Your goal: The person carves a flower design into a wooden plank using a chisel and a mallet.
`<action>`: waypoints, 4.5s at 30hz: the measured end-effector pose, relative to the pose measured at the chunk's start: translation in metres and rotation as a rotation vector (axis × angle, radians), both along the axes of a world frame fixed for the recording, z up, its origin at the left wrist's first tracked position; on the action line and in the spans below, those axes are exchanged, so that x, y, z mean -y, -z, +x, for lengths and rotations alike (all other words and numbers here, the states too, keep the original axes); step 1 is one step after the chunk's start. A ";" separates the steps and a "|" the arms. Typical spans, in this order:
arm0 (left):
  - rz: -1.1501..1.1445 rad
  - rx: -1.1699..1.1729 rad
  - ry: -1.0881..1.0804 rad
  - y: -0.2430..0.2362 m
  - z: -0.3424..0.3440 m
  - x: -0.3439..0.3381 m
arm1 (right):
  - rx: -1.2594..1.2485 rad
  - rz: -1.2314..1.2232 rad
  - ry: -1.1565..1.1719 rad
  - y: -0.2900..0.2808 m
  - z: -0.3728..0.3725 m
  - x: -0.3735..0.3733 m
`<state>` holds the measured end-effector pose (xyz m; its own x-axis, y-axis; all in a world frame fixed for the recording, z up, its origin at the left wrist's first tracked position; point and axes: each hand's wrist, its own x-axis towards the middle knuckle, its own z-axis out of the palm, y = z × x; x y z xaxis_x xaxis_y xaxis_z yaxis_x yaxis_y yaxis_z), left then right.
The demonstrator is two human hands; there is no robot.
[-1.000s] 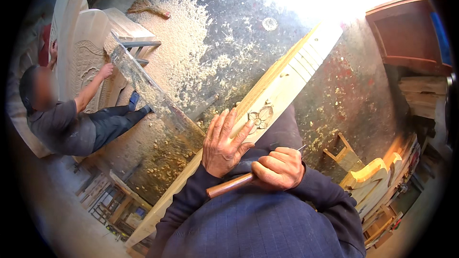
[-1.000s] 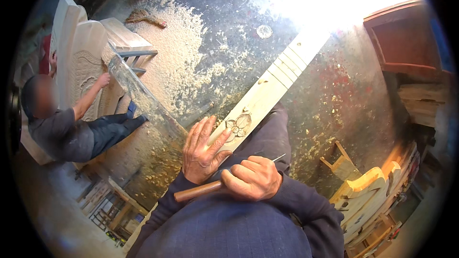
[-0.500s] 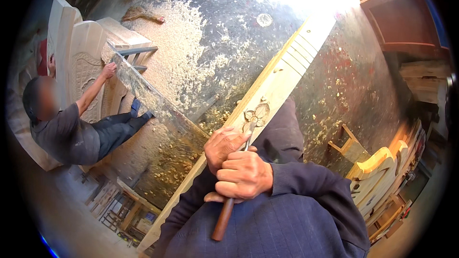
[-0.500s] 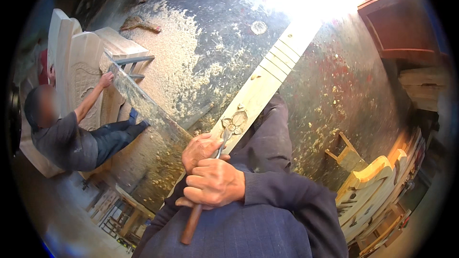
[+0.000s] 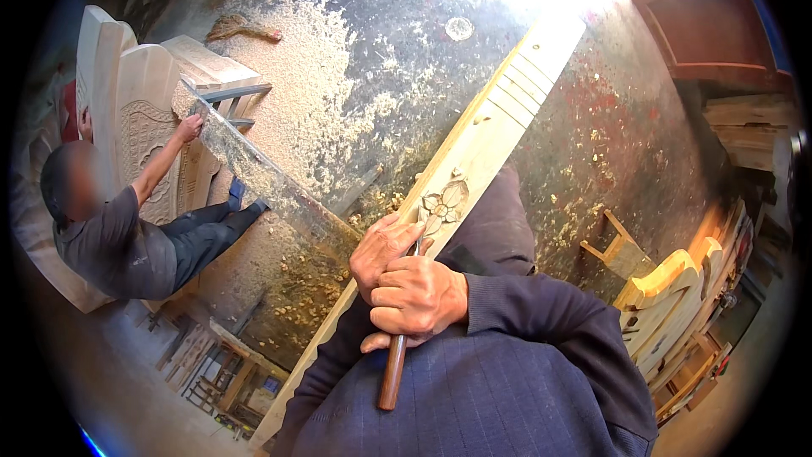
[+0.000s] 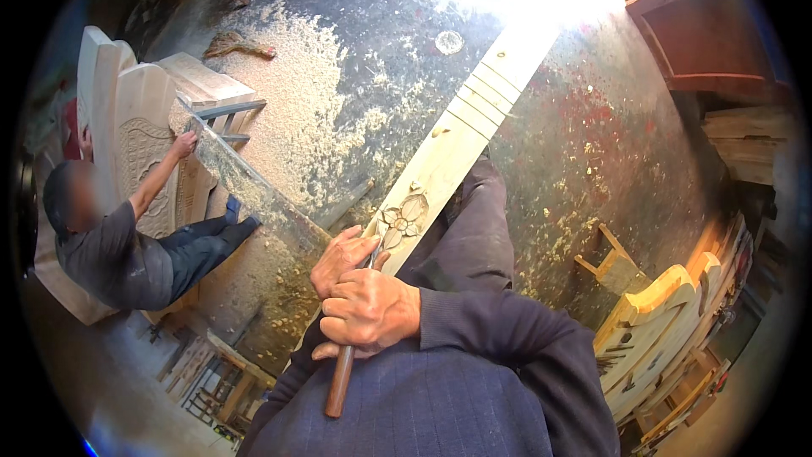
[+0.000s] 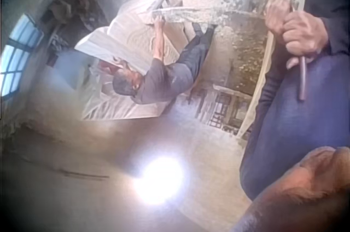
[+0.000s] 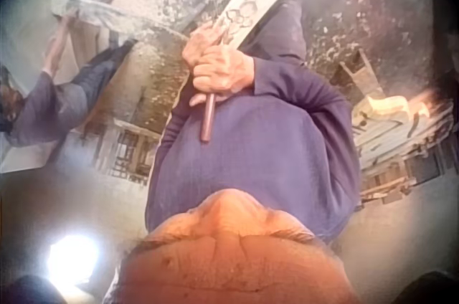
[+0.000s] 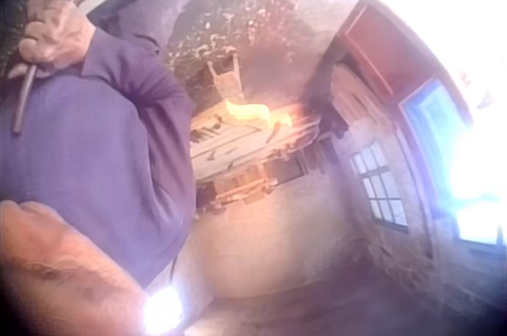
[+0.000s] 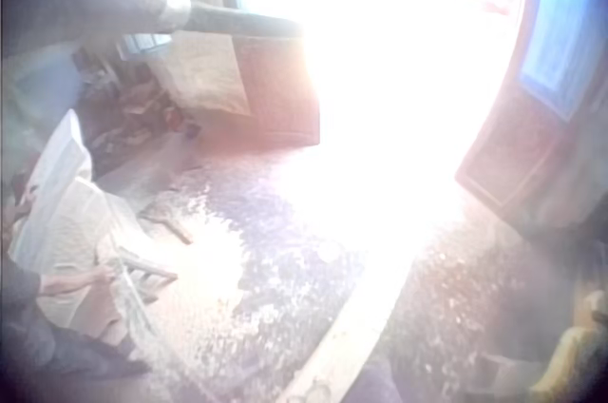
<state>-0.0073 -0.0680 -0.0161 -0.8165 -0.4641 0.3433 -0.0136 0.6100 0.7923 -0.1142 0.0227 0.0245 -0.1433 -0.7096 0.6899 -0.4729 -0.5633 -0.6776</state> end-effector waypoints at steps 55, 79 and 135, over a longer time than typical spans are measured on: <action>-0.209 0.077 -0.001 -0.050 0.002 -0.035 | 0.230 0.161 -0.087 -0.042 -0.054 -0.062; -0.136 0.166 -0.015 -0.028 -0.017 -0.032 | 0.429 0.155 -0.028 -0.010 -0.058 -0.046; 0.951 0.142 -0.331 -0.030 -0.002 -0.023 | 0.228 0.441 0.286 0.014 0.001 0.107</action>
